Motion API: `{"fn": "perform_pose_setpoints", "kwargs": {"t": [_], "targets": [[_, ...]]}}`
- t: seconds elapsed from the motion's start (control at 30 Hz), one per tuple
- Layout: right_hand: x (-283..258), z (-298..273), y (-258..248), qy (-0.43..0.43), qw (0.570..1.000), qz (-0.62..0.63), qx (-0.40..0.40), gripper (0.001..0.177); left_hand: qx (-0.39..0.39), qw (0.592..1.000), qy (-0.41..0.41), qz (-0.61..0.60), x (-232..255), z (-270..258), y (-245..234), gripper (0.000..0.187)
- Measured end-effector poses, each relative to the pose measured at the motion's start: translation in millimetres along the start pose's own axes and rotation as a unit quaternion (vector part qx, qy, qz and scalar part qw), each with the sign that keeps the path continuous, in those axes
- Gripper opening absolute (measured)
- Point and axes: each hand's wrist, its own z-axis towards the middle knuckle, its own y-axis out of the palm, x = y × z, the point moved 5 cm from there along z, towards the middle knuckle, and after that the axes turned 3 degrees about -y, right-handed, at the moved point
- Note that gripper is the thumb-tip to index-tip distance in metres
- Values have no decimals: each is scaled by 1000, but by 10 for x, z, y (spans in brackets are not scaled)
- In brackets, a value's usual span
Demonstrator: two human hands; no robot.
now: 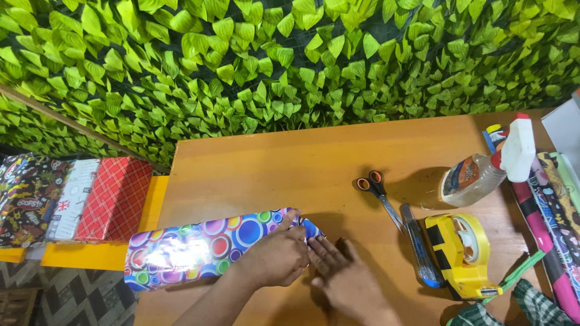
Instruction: The person wraps a rectangular box with colorful bubble-patterned wrapping paper on a wooden table. They fold the paper edges, smooth the surface, and secure the folds with clear tape from a yellow dispenser. The finished wrapped gift is placed on a yellow shelf next to other wrapped gifts.
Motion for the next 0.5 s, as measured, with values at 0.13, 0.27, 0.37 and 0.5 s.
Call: {"fn": "perform_pose_setpoints", "kwargs": {"t": [0.13,0.27,0.37,0.5], "targets": [[38,85,13,-2,1000,6,-31,68,42,999,22,12,13,-36,-55,18],[189,115,-60,47,993,67,-86,72,32,999,13,-8,31,-6,-77,19],[430,135,-191,143,982,119,5,75,29,1000,1,-7,18,-28,-82,17],[568,114,-197,220,963,115,109,49,19,1000,0,0,16,-31,-62,16]]}}
